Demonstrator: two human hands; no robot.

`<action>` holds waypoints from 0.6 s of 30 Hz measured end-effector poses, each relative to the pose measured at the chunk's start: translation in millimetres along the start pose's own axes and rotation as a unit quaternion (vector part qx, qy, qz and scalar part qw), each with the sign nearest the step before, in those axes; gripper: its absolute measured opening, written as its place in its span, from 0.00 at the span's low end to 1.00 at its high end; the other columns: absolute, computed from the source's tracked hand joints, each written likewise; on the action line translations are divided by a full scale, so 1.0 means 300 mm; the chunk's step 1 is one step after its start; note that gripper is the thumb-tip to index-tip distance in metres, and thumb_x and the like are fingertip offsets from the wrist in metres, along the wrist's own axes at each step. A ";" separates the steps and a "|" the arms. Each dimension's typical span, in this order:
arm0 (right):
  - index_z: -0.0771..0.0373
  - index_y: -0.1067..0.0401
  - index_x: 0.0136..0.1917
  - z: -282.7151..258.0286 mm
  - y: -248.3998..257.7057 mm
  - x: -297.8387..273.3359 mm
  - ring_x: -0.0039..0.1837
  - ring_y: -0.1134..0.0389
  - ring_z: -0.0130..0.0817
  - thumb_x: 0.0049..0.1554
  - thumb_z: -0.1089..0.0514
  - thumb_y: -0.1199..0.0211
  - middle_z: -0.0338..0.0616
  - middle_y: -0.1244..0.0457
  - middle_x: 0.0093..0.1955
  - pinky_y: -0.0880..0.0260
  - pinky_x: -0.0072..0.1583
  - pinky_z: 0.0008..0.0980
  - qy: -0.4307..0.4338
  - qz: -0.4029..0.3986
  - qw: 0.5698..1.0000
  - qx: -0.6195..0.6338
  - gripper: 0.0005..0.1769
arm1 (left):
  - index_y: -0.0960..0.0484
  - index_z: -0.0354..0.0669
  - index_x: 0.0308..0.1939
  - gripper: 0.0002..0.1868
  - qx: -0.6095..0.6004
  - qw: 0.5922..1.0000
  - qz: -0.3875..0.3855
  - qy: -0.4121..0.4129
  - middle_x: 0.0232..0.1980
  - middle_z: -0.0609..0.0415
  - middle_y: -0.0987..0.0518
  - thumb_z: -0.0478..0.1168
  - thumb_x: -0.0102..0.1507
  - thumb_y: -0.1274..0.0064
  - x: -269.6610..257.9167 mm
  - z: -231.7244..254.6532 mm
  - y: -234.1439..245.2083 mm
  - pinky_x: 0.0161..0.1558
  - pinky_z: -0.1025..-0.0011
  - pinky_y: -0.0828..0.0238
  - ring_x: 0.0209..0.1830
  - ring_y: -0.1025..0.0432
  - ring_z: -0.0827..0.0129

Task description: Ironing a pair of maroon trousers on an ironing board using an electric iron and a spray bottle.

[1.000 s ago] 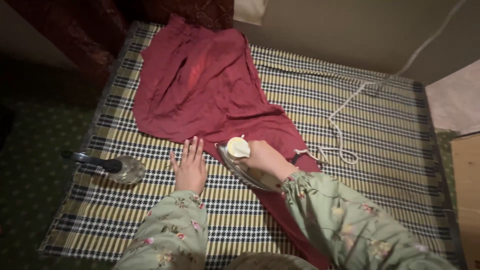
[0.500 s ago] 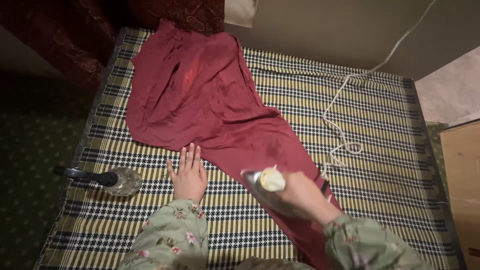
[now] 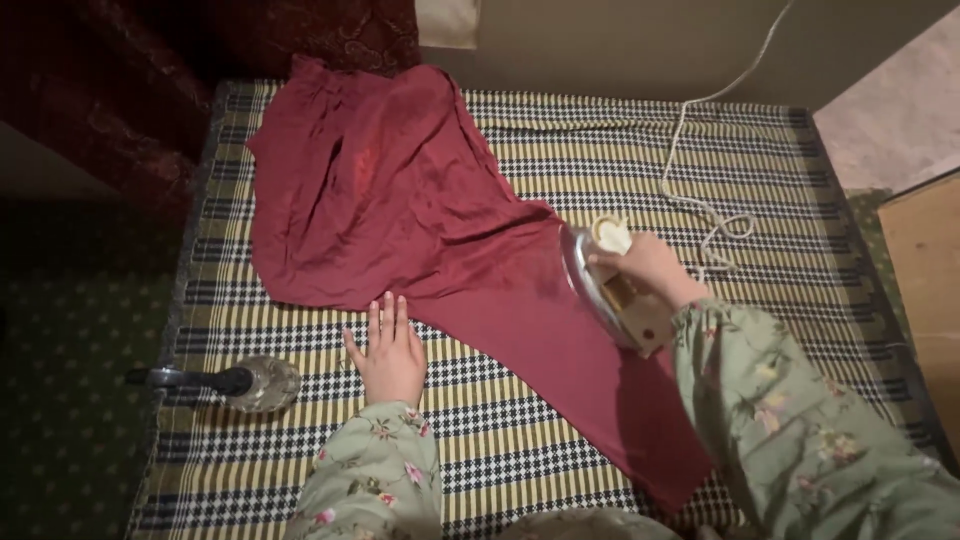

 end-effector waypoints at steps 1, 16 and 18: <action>0.67 0.21 0.53 0.021 -0.017 -0.022 0.45 0.22 0.49 0.48 0.34 0.29 0.55 0.27 0.43 0.20 0.50 0.45 -0.001 0.003 1.000 0.002 0.35 | 0.33 0.53 0.75 0.28 -0.001 1.000 0.002 -0.003 0.79 0.61 0.37 0.46 0.69 0.60 0.001 -0.002 -0.002 0.77 0.38 0.67 0.80 0.46 0.66; 0.59 0.22 0.51 0.126 -0.166 -0.614 0.52 0.24 0.46 0.43 0.45 0.23 0.51 0.27 0.47 0.26 0.54 0.39 0.216 -0.124 0.968 -0.013 0.26 | 0.29 0.47 0.67 0.24 -0.125 0.991 0.049 0.030 0.80 0.55 0.39 0.42 0.65 0.52 -0.048 0.012 0.103 0.76 0.44 0.55 0.78 0.40 0.61; 0.59 0.21 0.53 0.151 -0.101 -0.559 0.52 0.25 0.48 0.43 0.45 0.25 0.51 0.26 0.48 0.27 0.53 0.42 0.255 -0.069 0.964 0.007 0.27 | 0.30 0.42 0.65 0.22 -0.270 0.949 -0.006 0.160 0.79 0.49 0.37 0.40 0.67 0.53 -0.051 -0.013 0.072 0.60 0.58 0.31 0.69 0.32 0.55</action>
Point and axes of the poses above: each hand's wrist, its own x-axis towards the middle knuckle, its own y-axis out of the back of the hand, z = x × y, the point moved 7 cm from there along x, towards the middle knuckle
